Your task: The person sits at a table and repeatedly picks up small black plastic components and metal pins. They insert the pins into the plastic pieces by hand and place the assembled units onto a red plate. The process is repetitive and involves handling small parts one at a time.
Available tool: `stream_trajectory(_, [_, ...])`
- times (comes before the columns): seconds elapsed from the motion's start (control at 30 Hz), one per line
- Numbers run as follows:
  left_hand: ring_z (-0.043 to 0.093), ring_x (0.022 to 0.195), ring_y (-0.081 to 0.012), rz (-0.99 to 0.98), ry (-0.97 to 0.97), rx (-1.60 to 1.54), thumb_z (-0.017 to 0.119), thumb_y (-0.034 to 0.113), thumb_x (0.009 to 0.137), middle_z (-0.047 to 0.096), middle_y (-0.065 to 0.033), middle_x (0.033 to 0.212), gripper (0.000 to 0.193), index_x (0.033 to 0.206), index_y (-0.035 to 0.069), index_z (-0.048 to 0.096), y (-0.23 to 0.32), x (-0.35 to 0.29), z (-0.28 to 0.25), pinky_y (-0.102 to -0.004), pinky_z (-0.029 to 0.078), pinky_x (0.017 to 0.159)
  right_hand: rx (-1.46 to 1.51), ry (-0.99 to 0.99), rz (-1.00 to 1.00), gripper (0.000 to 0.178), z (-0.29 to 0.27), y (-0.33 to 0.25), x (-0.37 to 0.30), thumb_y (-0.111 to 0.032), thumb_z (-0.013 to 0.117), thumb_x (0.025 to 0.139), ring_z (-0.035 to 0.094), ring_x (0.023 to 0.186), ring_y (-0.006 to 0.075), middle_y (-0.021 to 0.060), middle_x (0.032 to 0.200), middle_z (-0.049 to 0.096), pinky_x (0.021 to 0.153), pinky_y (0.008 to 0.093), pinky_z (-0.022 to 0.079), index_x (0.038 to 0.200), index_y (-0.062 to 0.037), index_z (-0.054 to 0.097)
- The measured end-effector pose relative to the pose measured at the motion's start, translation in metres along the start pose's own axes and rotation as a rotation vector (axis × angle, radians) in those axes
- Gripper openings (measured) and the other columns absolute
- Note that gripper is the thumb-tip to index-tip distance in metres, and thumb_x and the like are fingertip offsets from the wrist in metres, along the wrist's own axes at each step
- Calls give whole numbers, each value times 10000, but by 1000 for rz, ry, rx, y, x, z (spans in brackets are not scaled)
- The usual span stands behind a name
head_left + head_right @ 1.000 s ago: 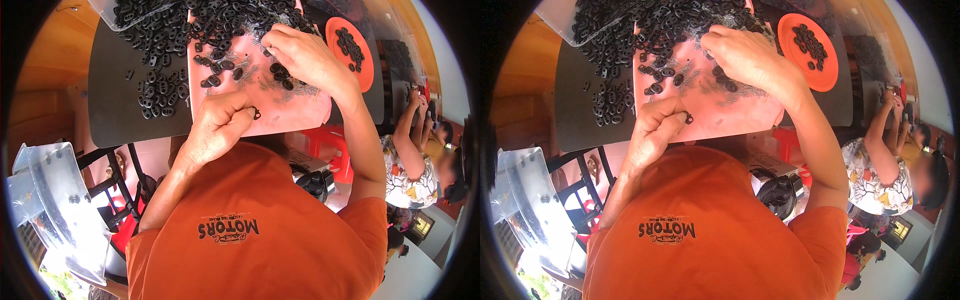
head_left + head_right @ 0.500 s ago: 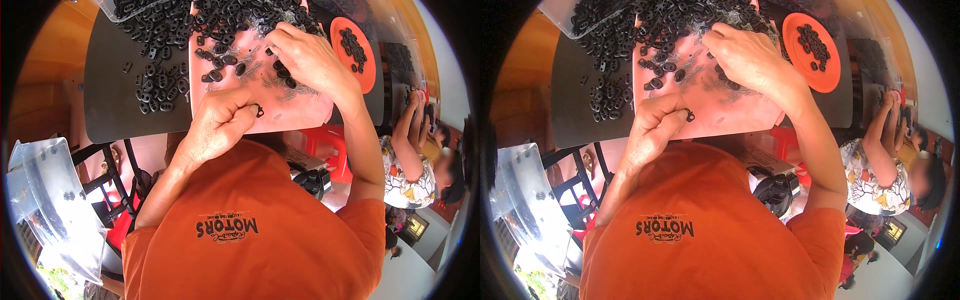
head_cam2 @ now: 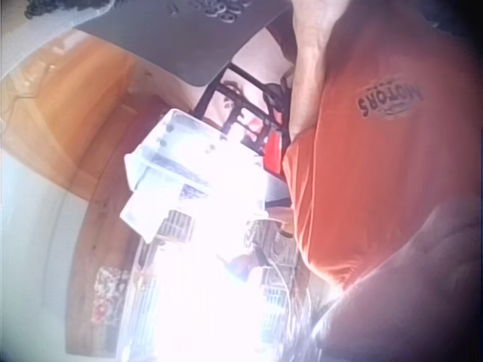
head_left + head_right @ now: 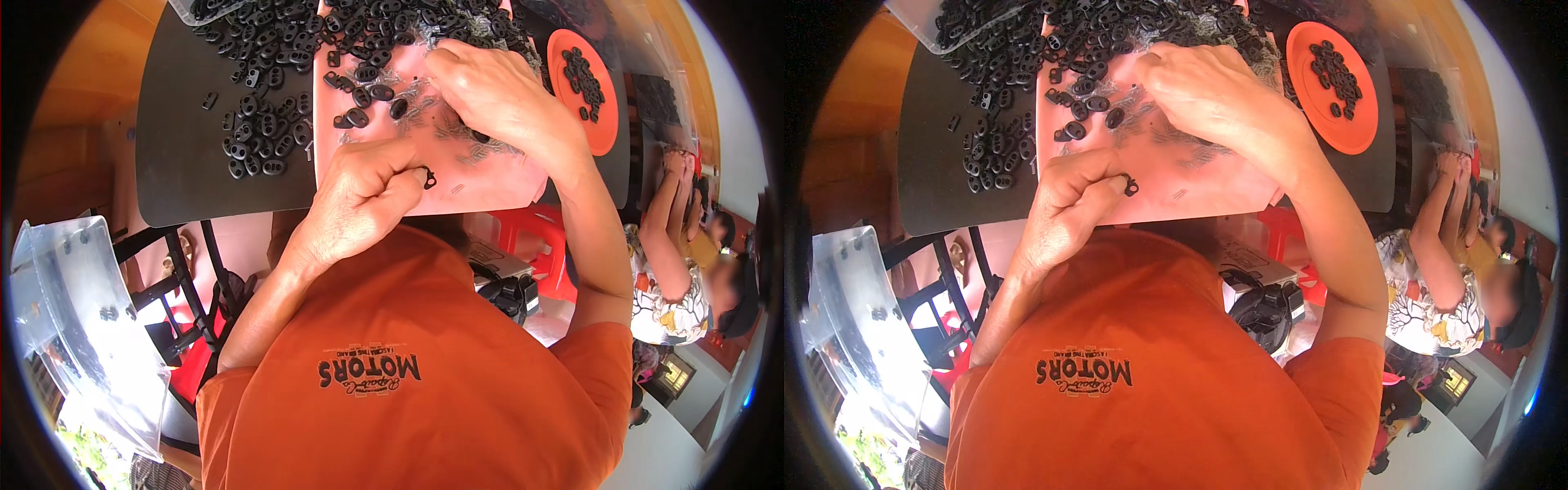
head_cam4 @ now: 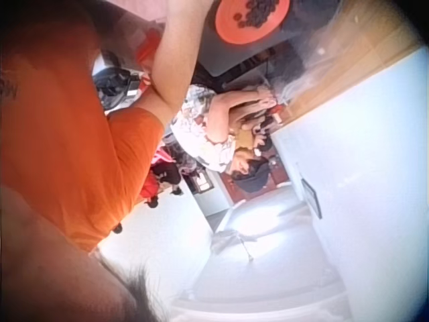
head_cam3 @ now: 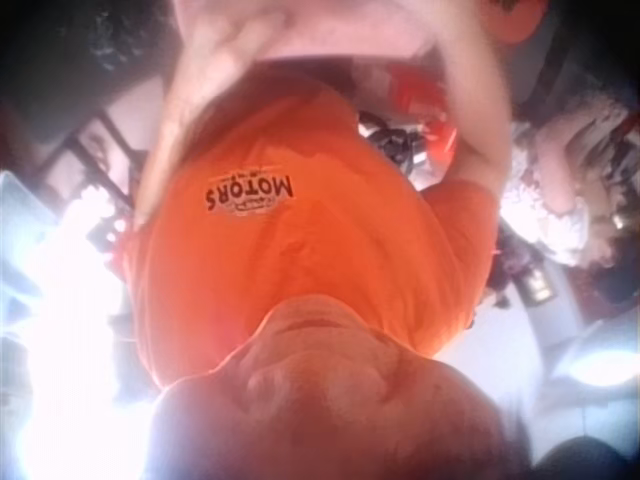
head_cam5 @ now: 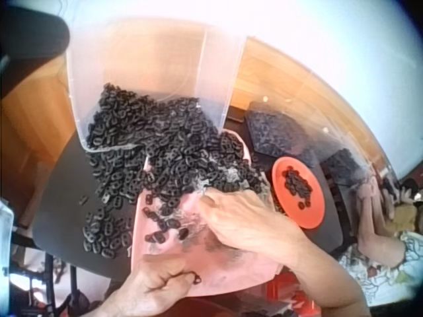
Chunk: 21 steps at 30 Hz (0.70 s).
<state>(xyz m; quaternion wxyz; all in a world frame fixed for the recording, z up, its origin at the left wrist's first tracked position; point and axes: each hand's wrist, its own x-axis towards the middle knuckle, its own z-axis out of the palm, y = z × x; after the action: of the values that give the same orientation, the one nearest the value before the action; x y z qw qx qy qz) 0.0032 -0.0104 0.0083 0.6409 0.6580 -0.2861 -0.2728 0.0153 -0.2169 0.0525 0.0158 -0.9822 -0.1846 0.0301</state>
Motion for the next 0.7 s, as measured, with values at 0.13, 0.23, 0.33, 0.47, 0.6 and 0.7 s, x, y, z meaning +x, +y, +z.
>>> stream_trajectory(0.13, [404,506,-131,23,14,-2,511,29,815,447,-72,567,118,713,-30,508,-1,1,1,-310,358,484,-8,27,-10,55,-2,6,-8,-43,552,813,594,781,355,129,820,549,629,445,468,854,-10,535])
stream_trajectory(0.23, [408,504,-131,1,-5,-22,513,35,815,452,-73,566,119,716,-31,513,-1,2,1,-309,356,481,53,52,-9,62,-1,14,-6,-39,535,813,604,813,356,137,850,574,659,452,477,864,-8,552])
stream_trajectory(0.33, [408,504,-130,10,3,-18,513,40,816,452,-72,565,122,718,-32,515,-1,2,1,-309,357,483,30,32,-2,121,-4,16,-3,-25,512,799,631,853,361,160,898,620,694,462,505,891,8,585])
stream_trajectory(0.47, [410,508,-127,21,4,-8,509,41,819,449,-72,564,123,722,-33,514,-1,2,1,-311,356,485,13,28,1,90,1,17,2,-84,544,826,604,816,361,147,846,594,670,453,477,864,-4,560])
stream_trajectory(0.6, [420,520,-126,-21,-12,-15,502,41,825,459,-70,573,109,753,-34,537,0,2,1,-305,366,496,3,79,-9,121,10,15,4,-124,566,835,598,807,359,147,815,584,678,453,465,846,-6,544])
stream_trajectory(0.7, [424,539,-117,32,18,-44,499,36,825,468,-60,592,97,799,-28,568,-3,1,3,-294,376,510,50,51,-30,127,9,11,9,-132,566,835,603,811,369,148,827,592,694,455,468,866,-9,562])
